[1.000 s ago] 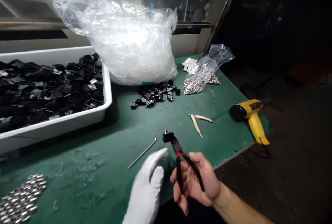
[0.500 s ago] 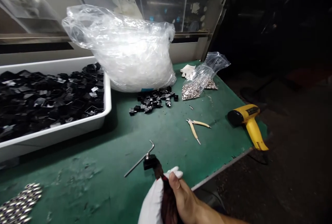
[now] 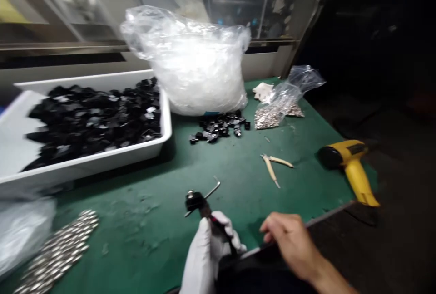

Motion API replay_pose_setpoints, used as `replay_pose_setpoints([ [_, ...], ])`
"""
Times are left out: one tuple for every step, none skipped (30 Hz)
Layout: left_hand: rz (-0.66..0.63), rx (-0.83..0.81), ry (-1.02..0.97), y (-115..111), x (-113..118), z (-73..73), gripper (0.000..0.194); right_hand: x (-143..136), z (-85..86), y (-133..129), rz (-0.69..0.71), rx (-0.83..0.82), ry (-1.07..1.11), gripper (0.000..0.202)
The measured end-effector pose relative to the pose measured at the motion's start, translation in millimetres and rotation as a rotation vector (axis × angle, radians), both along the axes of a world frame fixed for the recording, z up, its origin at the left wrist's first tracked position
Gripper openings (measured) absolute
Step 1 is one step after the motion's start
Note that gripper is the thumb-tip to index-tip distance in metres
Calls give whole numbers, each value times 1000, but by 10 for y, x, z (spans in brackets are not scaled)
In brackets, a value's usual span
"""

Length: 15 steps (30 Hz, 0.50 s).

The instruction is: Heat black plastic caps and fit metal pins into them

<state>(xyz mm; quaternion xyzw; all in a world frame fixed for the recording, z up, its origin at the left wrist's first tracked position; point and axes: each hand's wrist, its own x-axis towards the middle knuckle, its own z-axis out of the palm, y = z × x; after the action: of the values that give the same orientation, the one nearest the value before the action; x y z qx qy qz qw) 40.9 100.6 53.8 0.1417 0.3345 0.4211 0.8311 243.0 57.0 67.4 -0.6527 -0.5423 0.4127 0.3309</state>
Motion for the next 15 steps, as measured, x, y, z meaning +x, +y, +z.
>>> replay_pose_setpoints([
  [-2, 19, 18, -16, -35, 0, 43, 117, -45, 2, -95, 34, -67, 47],
  [13, 32, 66, -35, -67, 3, 44, 234, -90, 12, -170, 67, -125, 39],
  [28, 44, 131, -55, -95, 10, 44, 345, -131, 27, -229, 89, -167, 34],
  [42, 57, 204, -73, -118, 25, 44, 446, -164, 44, -278, 104, -197, 30],
  [46, 71, 278, -90, -139, 46, 44, 533, -187, 60, -327, 123, -218, 28],
  [38, 91, 351, -104, -159, 72, 44, 602, -198, 75, -366, 140, -239, 27],
  [24, 115, 421, -113, -178, 100, 43, 654, -199, 90, -395, 159, -266, 27],
  [6, 141, 483, -117, -198, 128, 43, 689, -191, 107, -417, 182, -303, 26],
  [-13, 163, 540, -116, -219, 151, 42, 711, -177, 129, -427, 205, -348, 25],
  [-26, 180, 595, -112, -241, 168, 41, 727, -159, 155, -431, 232, -398, 25],
  [-32, 196, 644, -105, -263, 177, 40, 742, -139, 186, -432, 257, -450, 25],
  [-33, 209, 685, -98, -286, 179, 41, 763, -118, 218, -431, 280, -498, 26],
  [-33, 221, 717, -91, -308, 175, 42, 794, -97, 249, -436, 301, -540, 26],
  [-31, 233, 745, -85, -331, 167, 42, 837, -79, 276, -450, 320, -581, 27],
  [-29, 244, 766, -81, -352, 156, 43, 893, -65, 297, -470, 332, -619, 28],
])
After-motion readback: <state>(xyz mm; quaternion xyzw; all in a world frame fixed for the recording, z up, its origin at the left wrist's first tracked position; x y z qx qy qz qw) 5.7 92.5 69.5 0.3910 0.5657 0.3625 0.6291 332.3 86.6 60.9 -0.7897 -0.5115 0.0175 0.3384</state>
